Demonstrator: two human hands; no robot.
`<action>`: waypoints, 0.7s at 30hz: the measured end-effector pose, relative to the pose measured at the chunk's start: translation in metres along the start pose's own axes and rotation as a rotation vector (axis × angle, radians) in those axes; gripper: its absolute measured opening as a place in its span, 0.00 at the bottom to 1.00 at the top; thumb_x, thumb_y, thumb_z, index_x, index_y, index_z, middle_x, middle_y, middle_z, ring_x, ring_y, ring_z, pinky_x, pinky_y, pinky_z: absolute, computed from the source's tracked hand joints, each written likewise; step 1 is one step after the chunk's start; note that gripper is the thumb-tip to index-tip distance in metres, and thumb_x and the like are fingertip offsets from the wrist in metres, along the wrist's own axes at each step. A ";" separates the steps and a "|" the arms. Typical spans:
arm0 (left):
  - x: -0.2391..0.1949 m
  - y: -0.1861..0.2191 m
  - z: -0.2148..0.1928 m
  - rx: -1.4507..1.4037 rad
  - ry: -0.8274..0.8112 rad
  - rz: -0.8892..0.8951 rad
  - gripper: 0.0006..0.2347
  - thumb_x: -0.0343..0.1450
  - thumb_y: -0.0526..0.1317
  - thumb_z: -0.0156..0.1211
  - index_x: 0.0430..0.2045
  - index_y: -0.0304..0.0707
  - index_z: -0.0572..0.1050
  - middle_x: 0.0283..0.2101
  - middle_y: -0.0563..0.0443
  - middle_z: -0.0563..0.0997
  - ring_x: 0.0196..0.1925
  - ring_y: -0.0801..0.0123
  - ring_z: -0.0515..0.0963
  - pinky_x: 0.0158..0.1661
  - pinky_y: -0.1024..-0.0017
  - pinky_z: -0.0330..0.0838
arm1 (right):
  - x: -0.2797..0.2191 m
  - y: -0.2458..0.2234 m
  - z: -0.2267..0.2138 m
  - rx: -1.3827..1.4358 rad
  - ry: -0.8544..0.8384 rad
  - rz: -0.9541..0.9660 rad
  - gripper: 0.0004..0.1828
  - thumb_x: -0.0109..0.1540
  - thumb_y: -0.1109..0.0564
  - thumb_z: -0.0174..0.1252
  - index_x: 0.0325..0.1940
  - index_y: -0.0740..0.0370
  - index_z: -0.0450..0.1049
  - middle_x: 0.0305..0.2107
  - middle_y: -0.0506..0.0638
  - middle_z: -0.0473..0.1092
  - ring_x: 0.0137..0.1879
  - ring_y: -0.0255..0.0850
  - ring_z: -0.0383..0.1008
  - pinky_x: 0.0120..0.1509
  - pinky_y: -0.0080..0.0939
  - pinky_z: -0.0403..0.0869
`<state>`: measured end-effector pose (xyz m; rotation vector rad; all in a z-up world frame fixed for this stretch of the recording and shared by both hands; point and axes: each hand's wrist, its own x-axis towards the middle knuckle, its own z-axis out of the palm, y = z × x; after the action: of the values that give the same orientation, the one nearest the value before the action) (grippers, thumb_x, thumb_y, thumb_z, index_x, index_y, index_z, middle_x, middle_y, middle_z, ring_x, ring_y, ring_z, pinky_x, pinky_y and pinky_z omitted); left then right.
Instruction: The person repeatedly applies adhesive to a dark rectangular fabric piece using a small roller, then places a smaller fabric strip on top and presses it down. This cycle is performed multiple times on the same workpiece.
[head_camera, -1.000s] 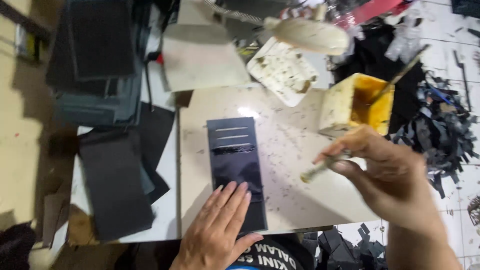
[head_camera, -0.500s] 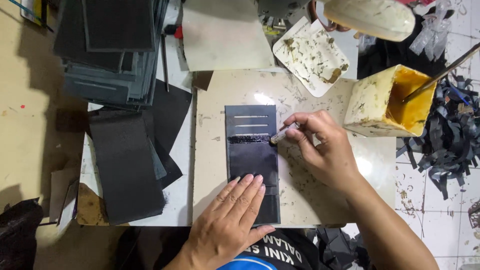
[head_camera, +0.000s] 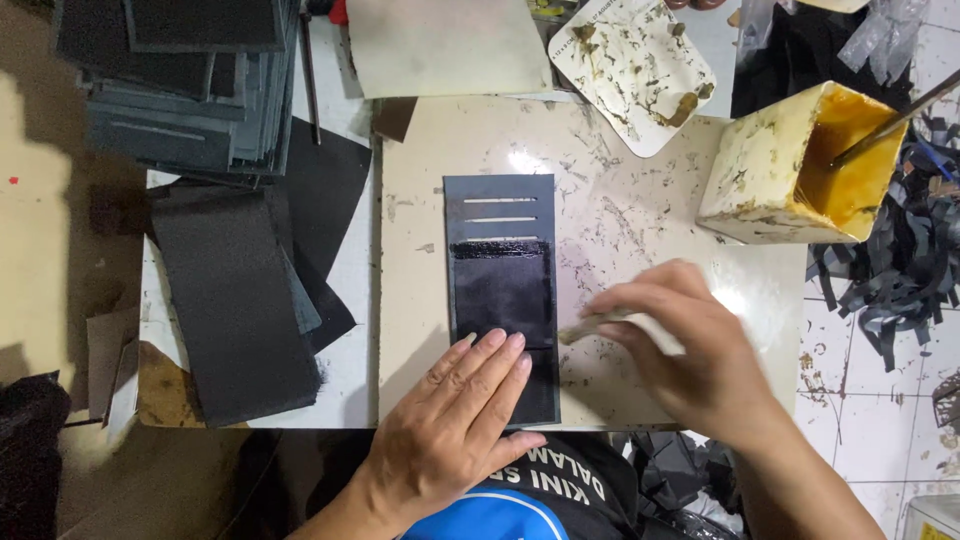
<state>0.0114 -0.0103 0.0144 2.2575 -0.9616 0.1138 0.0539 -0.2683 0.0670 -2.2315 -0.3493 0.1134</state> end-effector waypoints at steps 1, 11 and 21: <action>-0.005 -0.001 0.001 0.000 0.003 -0.002 0.30 0.66 0.50 0.75 0.57 0.26 0.72 0.64 0.33 0.73 0.68 0.50 0.71 0.66 0.55 0.65 | -0.002 0.000 -0.004 -0.001 -0.003 -0.002 0.18 0.55 0.66 0.65 0.48 0.55 0.77 0.36 0.44 0.76 0.45 0.34 0.72 0.49 0.30 0.75; -0.019 -0.009 -0.013 0.050 0.192 0.047 0.13 0.67 0.43 0.75 0.37 0.35 0.79 0.45 0.48 0.79 0.48 0.62 0.77 0.52 0.63 0.70 | 0.045 -0.045 0.031 -0.002 0.143 -0.086 0.15 0.57 0.72 0.63 0.47 0.65 0.76 0.38 0.50 0.74 0.43 0.37 0.69 0.47 0.32 0.72; -0.021 -0.013 -0.020 -0.057 0.156 0.059 0.12 0.71 0.41 0.70 0.40 0.32 0.78 0.46 0.44 0.79 0.48 0.60 0.77 0.52 0.61 0.69 | 0.078 -0.044 0.065 -0.166 0.124 -0.107 0.14 0.58 0.69 0.63 0.46 0.61 0.79 0.34 0.48 0.71 0.38 0.38 0.64 0.42 0.34 0.65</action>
<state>0.0080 0.0218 0.0160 2.1344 -0.9361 0.2800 0.1063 -0.1713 0.0628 -2.3641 -0.4229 -0.1143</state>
